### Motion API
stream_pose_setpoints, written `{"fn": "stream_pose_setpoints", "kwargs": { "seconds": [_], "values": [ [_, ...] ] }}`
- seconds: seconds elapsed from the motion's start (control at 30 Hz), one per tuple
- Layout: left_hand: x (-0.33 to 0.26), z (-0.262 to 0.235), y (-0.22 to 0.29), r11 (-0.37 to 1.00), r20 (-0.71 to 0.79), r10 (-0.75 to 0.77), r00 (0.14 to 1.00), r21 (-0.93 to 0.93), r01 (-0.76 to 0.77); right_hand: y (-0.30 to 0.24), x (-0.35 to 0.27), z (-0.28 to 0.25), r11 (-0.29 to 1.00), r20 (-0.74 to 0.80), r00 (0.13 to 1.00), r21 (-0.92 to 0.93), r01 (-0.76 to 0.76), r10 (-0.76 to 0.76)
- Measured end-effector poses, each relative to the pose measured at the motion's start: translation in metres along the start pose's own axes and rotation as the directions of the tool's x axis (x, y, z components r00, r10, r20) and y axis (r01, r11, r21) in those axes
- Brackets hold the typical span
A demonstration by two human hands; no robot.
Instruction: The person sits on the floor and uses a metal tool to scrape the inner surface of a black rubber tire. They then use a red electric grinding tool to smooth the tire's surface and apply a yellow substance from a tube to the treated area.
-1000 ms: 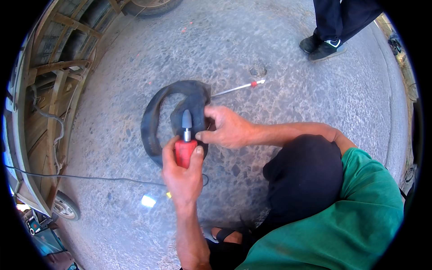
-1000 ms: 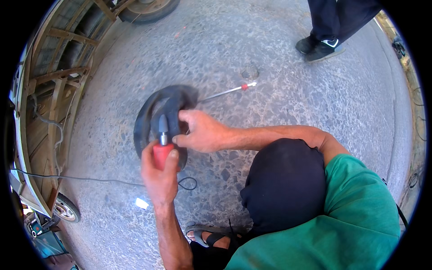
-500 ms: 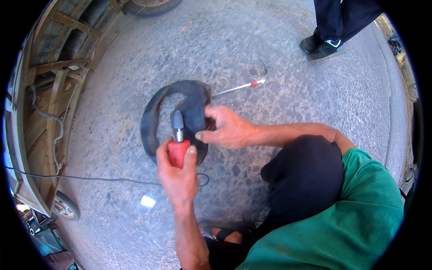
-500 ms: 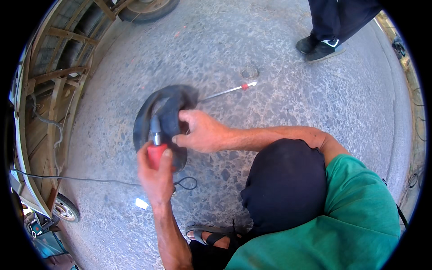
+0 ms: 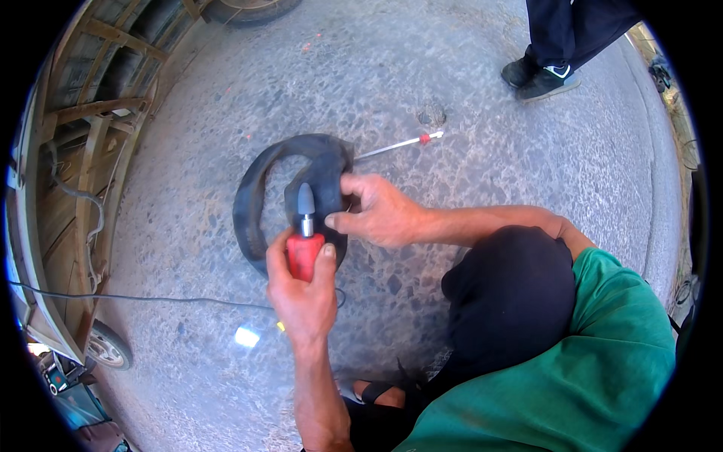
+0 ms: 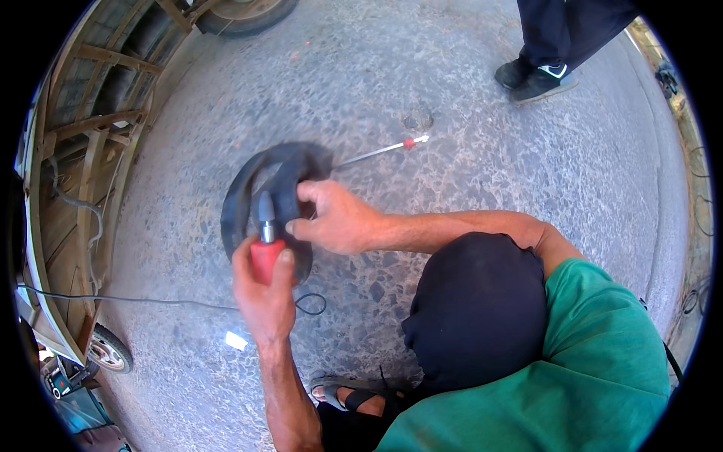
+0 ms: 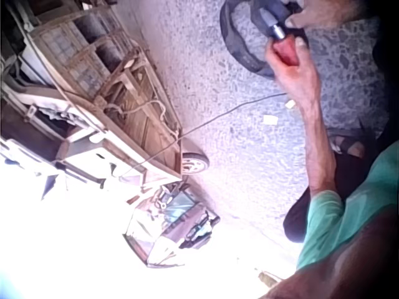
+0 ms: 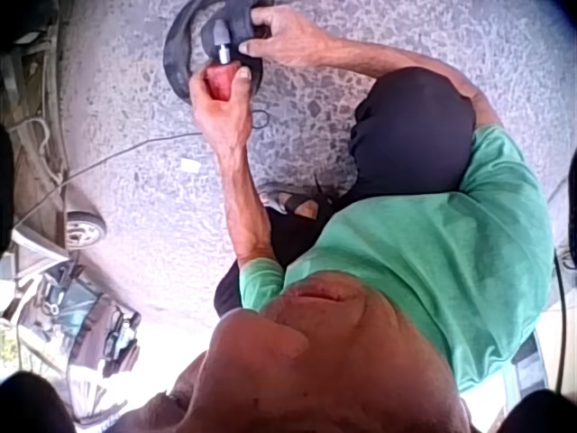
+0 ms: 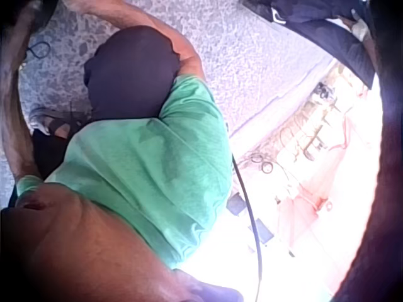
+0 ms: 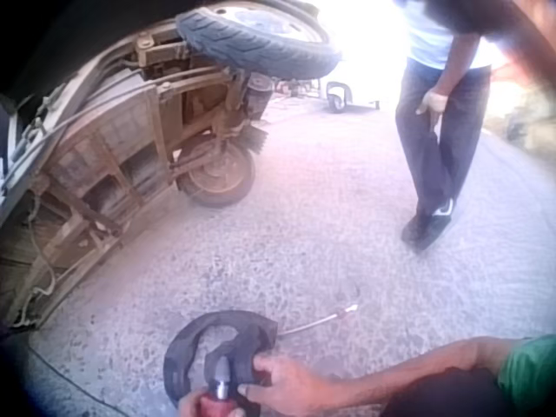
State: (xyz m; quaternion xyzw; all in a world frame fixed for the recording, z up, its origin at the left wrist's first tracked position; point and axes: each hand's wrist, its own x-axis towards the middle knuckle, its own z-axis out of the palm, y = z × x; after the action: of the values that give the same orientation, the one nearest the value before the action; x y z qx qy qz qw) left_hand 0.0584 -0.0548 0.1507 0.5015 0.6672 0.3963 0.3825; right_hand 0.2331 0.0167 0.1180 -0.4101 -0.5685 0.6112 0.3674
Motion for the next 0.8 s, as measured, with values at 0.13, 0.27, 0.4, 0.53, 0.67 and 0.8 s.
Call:
{"fn": "stream_pose_setpoints", "kwargs": {
  "seconds": [0.13,0.27,0.4,0.53,0.67,0.8],
  "values": [
    [-0.0012,0.0006,0.0048,0.99,0.002,0.122,0.993,0.072,-0.122,0.0027,0.001,-0.0003,0.999,-0.007,1.0,-0.029,0.015,-0.016],
    [0.0014,0.001,0.0019,1.0,-0.031,-0.011,0.999,-0.012,0.011,0.0019,0.0005,-0.0009,0.999,0.002,1.0,-0.054,-0.004,0.004],
    [0.0037,-0.0021,-0.0017,0.999,-0.062,-0.022,0.998,-0.026,0.02,-0.003,-0.0006,0.0001,0.999,-0.007,0.999,0.001,-0.044,0.044],
    [0.0048,-0.0028,-0.0019,1.0,-0.047,-0.02,0.999,-0.013,0.02,-0.0015,-0.0002,0.0014,0.982,-0.051,0.995,0.173,-0.073,0.083],
    [0.0044,-0.0036,-0.0011,0.999,-0.031,-0.035,0.999,-0.006,0.035,-0.0047,0.0003,0.0034,0.981,-0.109,0.989,0.179,-0.074,0.094],
    [0.0044,-0.004,-0.0016,0.999,-0.012,-0.048,0.999,0.01,0.048,-0.0056,0.0015,0.0011,0.965,-0.095,0.979,0.208,-0.158,0.18]
  ]
}}
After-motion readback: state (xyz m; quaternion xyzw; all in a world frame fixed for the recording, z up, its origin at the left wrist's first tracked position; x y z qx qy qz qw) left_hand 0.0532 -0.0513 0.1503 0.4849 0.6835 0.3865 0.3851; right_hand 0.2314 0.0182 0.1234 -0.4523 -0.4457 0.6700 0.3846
